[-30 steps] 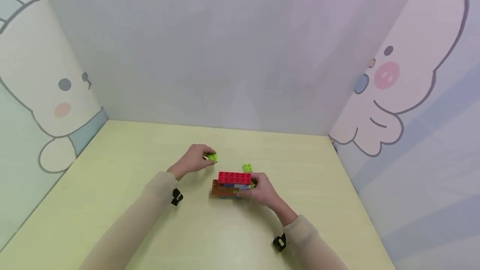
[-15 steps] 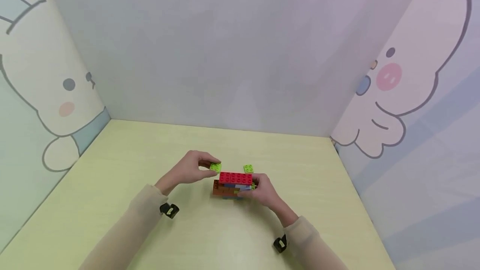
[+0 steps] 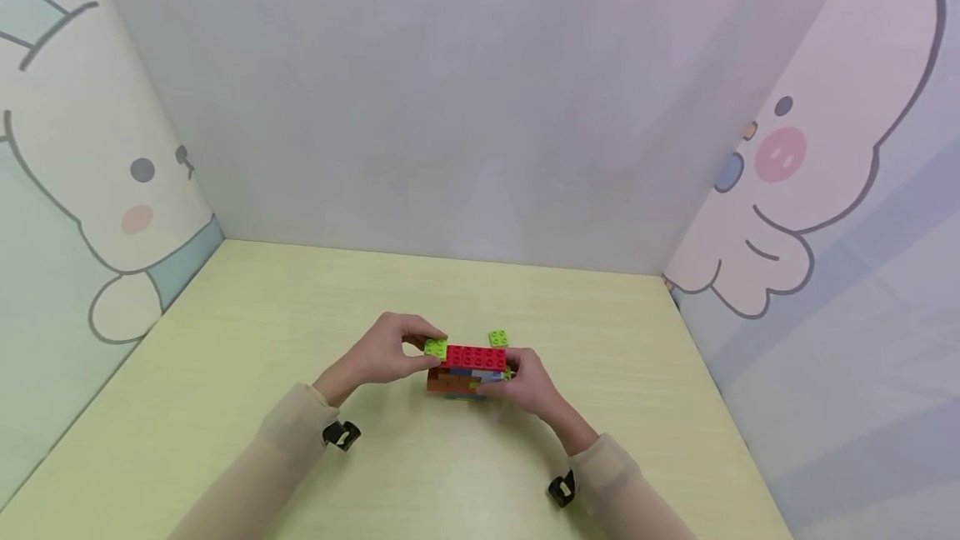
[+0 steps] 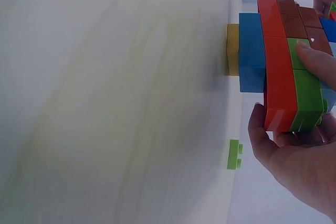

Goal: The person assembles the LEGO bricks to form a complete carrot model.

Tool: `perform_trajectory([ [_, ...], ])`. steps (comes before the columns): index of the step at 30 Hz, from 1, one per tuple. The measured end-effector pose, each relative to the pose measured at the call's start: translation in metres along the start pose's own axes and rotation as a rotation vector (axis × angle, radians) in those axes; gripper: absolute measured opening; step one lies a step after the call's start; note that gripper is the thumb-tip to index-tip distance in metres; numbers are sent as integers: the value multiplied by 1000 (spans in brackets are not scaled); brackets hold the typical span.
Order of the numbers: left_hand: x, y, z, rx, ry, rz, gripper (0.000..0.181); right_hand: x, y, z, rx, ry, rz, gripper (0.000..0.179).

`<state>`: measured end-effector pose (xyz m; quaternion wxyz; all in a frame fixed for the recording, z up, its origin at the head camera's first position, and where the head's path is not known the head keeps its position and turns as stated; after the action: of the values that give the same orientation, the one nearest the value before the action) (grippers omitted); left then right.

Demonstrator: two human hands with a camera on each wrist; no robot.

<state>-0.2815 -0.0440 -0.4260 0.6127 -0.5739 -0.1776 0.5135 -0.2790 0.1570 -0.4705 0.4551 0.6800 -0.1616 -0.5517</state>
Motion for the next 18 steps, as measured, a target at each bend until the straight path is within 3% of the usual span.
perform_trajectory([
  [18,7,-5,6,-8,33,67,28,0,0,0,-7,1,-9,34],
])
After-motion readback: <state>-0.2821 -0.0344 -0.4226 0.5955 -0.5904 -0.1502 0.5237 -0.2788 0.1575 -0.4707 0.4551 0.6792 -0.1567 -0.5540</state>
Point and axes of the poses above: each hand's wrist, its own z-axis towards the middle knuckle, its own x-axis out of the palm, y = z × x, the point moved 7 cm from there along z, towards the middle knuckle, and after that the axes turned 14 degrees about -z, right-handed, at the moved point
